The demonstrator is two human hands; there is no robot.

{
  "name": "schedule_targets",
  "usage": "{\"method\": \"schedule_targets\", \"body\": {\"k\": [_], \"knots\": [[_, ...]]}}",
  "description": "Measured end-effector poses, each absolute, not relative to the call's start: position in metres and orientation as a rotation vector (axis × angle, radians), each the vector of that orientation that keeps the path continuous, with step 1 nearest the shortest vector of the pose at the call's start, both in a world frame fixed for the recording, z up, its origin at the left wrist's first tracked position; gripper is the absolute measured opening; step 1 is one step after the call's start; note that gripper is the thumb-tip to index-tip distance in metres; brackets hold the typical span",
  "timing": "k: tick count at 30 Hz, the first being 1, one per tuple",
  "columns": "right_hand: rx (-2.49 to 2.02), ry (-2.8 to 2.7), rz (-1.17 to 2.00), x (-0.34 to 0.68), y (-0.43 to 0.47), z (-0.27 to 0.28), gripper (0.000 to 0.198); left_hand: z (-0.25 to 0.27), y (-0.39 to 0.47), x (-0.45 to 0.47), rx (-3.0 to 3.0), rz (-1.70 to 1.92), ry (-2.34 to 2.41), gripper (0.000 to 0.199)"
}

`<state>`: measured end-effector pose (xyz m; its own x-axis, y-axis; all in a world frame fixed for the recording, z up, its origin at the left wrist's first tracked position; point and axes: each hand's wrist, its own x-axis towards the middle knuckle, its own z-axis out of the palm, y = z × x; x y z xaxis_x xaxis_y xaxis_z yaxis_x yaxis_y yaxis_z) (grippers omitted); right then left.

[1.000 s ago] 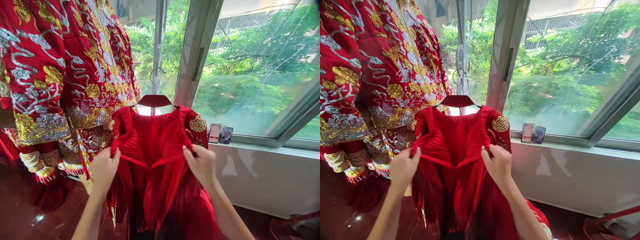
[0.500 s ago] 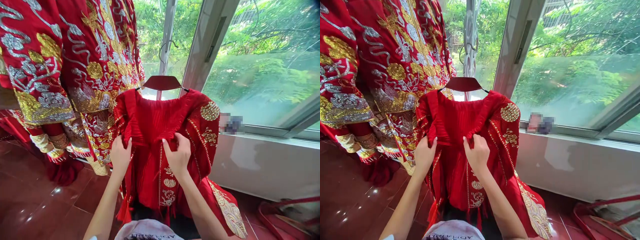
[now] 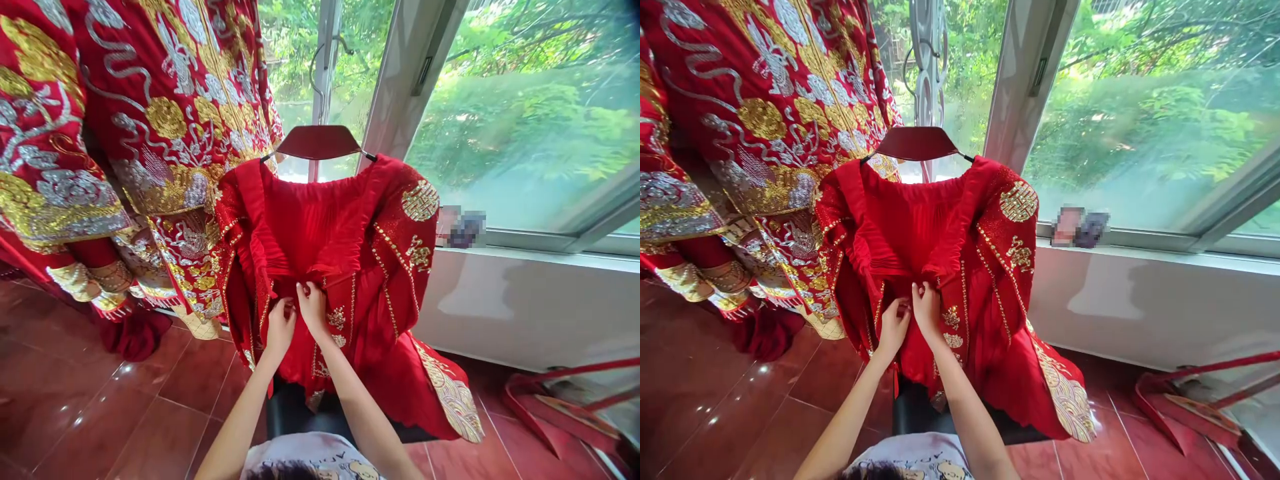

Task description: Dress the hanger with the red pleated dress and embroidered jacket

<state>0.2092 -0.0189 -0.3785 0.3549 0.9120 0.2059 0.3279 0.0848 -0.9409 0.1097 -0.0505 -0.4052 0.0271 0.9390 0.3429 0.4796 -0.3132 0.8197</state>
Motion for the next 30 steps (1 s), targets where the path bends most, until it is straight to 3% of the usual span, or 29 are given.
{"method": "schedule_targets", "body": {"k": [4,13,21,30], "knots": [[-1.338,-1.16,0.794,0.207,-0.008,-0.381,0.027,-0.407,-0.041,0.109,1.869,1.24,1.481,0.029],[-1.213,-1.08,1.027,0.206,-0.064,-0.384,0.032,-0.411,-0.047,0.111,2.042,1.079,1.607,0.024],[-1.139,-0.833,1.33,0.215,-0.065,-0.38,0.028,-0.411,-0.049,0.116,2.113,1.026,1.579,0.008],[-1.171,-0.901,1.587,0.223,-0.083,-0.373,0.02,-0.427,-0.071,0.106,2.091,1.041,1.477,0.01]]}}
